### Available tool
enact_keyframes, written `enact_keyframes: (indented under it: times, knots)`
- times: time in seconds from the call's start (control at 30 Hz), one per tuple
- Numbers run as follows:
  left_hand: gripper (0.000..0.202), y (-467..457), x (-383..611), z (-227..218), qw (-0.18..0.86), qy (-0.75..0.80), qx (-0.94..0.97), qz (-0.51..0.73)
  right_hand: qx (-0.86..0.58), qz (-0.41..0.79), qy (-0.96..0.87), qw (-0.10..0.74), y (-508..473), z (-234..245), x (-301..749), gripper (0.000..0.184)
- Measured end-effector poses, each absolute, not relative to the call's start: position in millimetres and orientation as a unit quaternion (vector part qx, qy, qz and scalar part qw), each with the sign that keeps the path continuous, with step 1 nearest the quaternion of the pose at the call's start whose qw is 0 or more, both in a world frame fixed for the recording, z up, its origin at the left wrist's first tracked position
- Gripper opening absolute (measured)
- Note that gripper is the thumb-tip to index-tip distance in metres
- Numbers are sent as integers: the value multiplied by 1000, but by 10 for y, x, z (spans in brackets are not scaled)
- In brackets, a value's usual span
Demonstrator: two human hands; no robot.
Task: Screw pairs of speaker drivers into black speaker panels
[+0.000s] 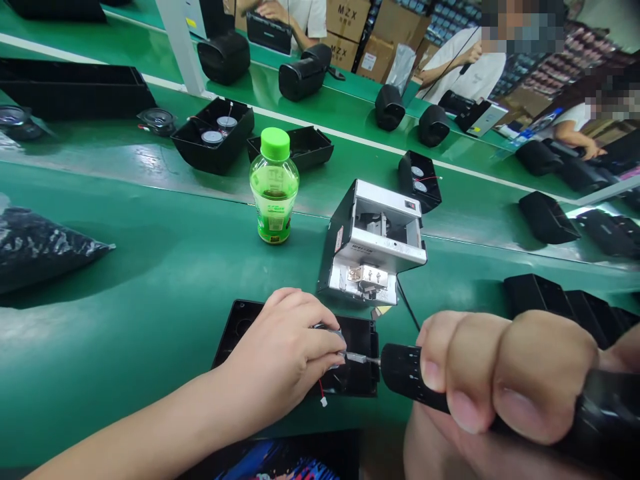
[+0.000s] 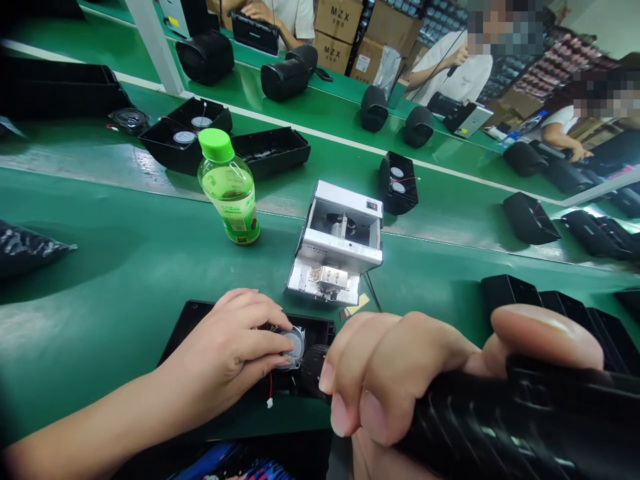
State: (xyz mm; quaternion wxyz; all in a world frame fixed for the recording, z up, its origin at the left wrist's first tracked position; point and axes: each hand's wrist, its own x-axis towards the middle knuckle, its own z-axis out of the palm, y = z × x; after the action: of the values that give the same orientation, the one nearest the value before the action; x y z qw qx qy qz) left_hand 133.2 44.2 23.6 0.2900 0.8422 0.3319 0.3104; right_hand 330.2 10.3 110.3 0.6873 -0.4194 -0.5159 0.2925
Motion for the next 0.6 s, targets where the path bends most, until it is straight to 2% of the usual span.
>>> enact_keyframes:
  times: [0.1, 0.17, 0.3, 0.4, 0.6]
  knots:
    - [15, 439, 1322, 259, 309, 328, 838, 309, -409, 256, -468, 741, 154, 1173, 3177, 6]
    - [17, 438, 1317, 266, 318, 324, 836, 308, -390, 246, -469, 753, 177, 1186, 3145, 11]
    - [19, 441, 1309, 271, 324, 321, 834, 311, -417, 231, -459, 750, 165, 1168, 3154, 14]
    - [18, 448, 1297, 273, 346, 314, 831, 301, -439, 236, -455, 737, 129, 1150, 3200, 23]
    - [21, 460, 1238, 302, 386, 290, 834, 265, -389, 264, -477, 742, 91, 1131, 3282, 16]
